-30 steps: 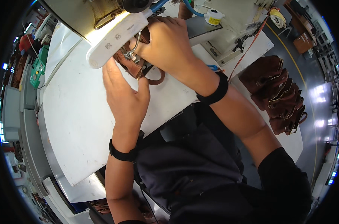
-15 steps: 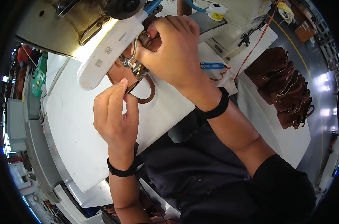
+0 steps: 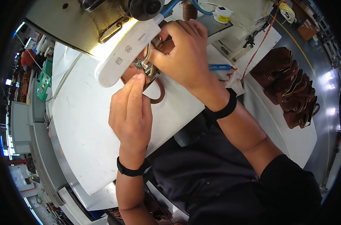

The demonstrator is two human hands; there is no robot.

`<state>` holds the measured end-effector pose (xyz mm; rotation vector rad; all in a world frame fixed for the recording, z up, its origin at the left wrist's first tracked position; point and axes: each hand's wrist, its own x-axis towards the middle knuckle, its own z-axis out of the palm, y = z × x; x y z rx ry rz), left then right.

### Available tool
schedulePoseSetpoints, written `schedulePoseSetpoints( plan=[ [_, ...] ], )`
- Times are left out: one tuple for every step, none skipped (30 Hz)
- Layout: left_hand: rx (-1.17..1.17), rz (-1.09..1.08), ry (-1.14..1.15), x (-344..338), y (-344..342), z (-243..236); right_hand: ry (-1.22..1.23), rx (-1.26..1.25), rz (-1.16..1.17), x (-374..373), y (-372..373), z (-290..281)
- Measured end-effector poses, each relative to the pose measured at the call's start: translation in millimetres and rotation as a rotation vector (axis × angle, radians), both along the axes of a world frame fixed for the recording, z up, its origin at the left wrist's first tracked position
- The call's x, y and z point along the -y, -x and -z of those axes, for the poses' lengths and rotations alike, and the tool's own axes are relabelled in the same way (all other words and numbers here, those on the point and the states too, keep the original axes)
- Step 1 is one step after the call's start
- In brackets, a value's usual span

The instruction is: Operating an industrial sewing machine to stitch components and hardware onto a leather bag.

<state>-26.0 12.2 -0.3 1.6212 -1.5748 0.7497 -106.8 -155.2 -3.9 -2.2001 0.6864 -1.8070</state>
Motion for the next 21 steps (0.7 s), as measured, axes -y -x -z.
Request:
schedulePoseSetpoints(
  plan=[
    [0.021, 0.010, 0.015, 1, -1, -3, -0.001, 0.002, 0.004, 1, 1, 0],
    [0.021, 0.015, 0.012, 2, 1, -8, -0.004, 0.002, 0.010, 3, 1, 0],
    [0.033, -0.007, -0.027, 1, 3, -14, 0.009, 0.010, 0.009, 4, 1, -1],
    [0.046, -0.028, -0.064, 1, 4, -16, 0.023, 0.018, 0.009, 5, 1, -2],
    [0.048, -0.008, -0.044, 3, 3, -14, -0.024, -0.001, 0.002, 4, 2, -3],
    [0.054, -0.006, -0.048, 2, 2, -14, -0.027, 0.004, 0.004, 3, 2, -3],
    [0.059, -0.009, -0.050, 2, 2, -14, -0.037, 0.000, 0.005, 2, 1, -4],
    [0.065, -0.013, -0.050, 1, 2, -14, -0.046, -0.004, 0.006, 2, 1, -6],
    [0.073, -0.007, -0.047, 2, 3, -13, -0.043, 0.005, 0.011, 2, 1, -6],
    [0.050, -0.026, -0.047, 3, 5, -11, -0.055, -0.014, 0.006, 2, 1, -3],
    [0.026, -0.044, -0.045, 4, 7, -8, -0.065, -0.033, 0.003, 2, 1, -2],
    [0.018, -0.076, -0.039, 5, 10, -5, -0.060, -0.021, 0.005, 2, 1, -2],
    [0.005, -0.092, -0.022, 6, 12, -2, -0.082, -0.048, 0.000, -1, 2, -3],
    [-0.007, -0.109, -0.005, 6, 13, 0, -0.105, -0.074, -0.005, -4, 2, -4],
    [-0.010, -0.103, -0.001, 6, 14, 0, -0.131, -0.102, -0.014, -6, 5, -7],
    [0.005, -0.101, 0.001, 6, 14, -1, -0.130, -0.088, -0.012, -6, 6, -8],
    [-0.018, -0.095, -0.011, 6, 13, -1, -0.130, -0.085, -0.014, -7, 7, -9],
    [-0.043, -0.081, -0.028, 7, 13, -1, -0.134, -0.085, -0.007, -7, 9, -8],
    [-0.011, -0.076, -0.017, 8, 15, -3, -0.159, -0.096, -0.014, -6, 11, -8],
    [0.003, -0.061, -0.024, 8, 16, -5, -0.167, -0.082, -0.001, -4, 11, -8],
    [0.021, -0.092, -0.046, 5, 18, -6, -0.143, -0.093, 0.009, -4, 13, -7]
  ],
)
